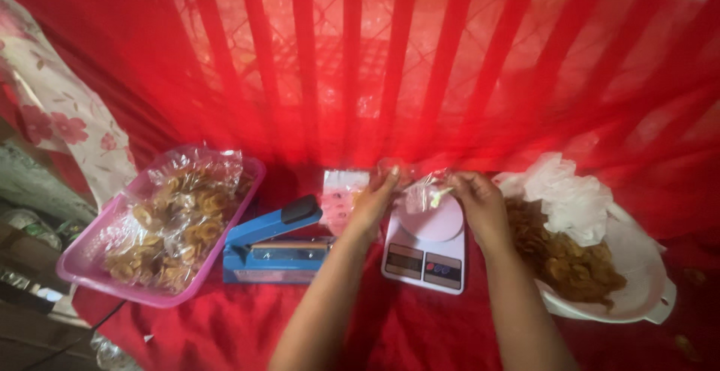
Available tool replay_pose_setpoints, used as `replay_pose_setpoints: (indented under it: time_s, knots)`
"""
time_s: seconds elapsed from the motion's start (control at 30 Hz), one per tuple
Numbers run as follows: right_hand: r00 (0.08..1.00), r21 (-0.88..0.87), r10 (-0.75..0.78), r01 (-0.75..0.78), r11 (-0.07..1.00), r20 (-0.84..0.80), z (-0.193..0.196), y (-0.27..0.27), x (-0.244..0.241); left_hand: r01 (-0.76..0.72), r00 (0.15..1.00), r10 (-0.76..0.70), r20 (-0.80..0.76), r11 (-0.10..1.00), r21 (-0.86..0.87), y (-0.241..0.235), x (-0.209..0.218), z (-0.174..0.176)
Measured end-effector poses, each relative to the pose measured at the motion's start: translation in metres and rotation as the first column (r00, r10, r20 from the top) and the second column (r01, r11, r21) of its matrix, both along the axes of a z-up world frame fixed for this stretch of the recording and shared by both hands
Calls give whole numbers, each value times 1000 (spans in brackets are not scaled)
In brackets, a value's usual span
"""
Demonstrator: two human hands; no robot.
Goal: The person weighs dried snacks on a digital scale, places them into small plastic bags, and seals the bags using a handheld heat sealer. The sealed packages are then placed into a pink tray.
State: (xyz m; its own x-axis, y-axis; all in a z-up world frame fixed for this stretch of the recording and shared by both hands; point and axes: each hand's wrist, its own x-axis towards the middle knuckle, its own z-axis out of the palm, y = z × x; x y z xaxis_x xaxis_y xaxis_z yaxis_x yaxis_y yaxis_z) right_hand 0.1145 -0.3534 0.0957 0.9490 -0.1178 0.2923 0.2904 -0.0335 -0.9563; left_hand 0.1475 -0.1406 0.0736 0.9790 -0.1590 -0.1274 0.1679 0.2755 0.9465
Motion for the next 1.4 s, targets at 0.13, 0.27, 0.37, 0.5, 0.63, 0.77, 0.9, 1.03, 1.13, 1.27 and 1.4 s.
replay_pose_setpoints:
  time_s: [0.13,0.27,0.37,0.5,0.63,0.77,0.9,1.03,1.13,1.27,1.4]
  knots:
    - [980,-200,-156,129,971,-124,0,-17,1,135,981,-165,-102,960,-246,-18,13,-30]
    - [994,-33,-98,97,995,-44,-4,-19,6,58,998,-57,13,968,-244,-25,29,-45]
    - [984,140,-131,115,984,117,-2,-12,6,16,962,52,268,969,-247,-26,40,-28]
    - [888,-26,-319,347,938,331,3,3,-6,-76,918,136,373,982,-171,-30,32,16]
    - [952,-2,-166,172,985,256,3,16,-16,-446,783,103,613,780,439,-41,-8,44]
    - [954,13,-154,156,988,259,6,18,-11,-488,651,-96,753,707,512,-54,-35,60]
    - [960,52,-134,125,991,244,5,10,-11,-340,708,-256,658,693,636,-49,-39,64]
    - [957,40,-158,153,987,245,11,3,-14,-283,701,-218,679,789,546,-40,-31,66]
    - [948,15,-195,198,980,252,17,3,-15,-214,794,-129,594,856,470,-32,-22,68]
    - [869,-155,-202,300,941,452,20,10,-24,-292,771,-13,637,882,371,-32,-23,67]
    - [817,-471,-228,507,721,530,26,13,-39,-350,591,-40,806,887,301,-37,-31,68]
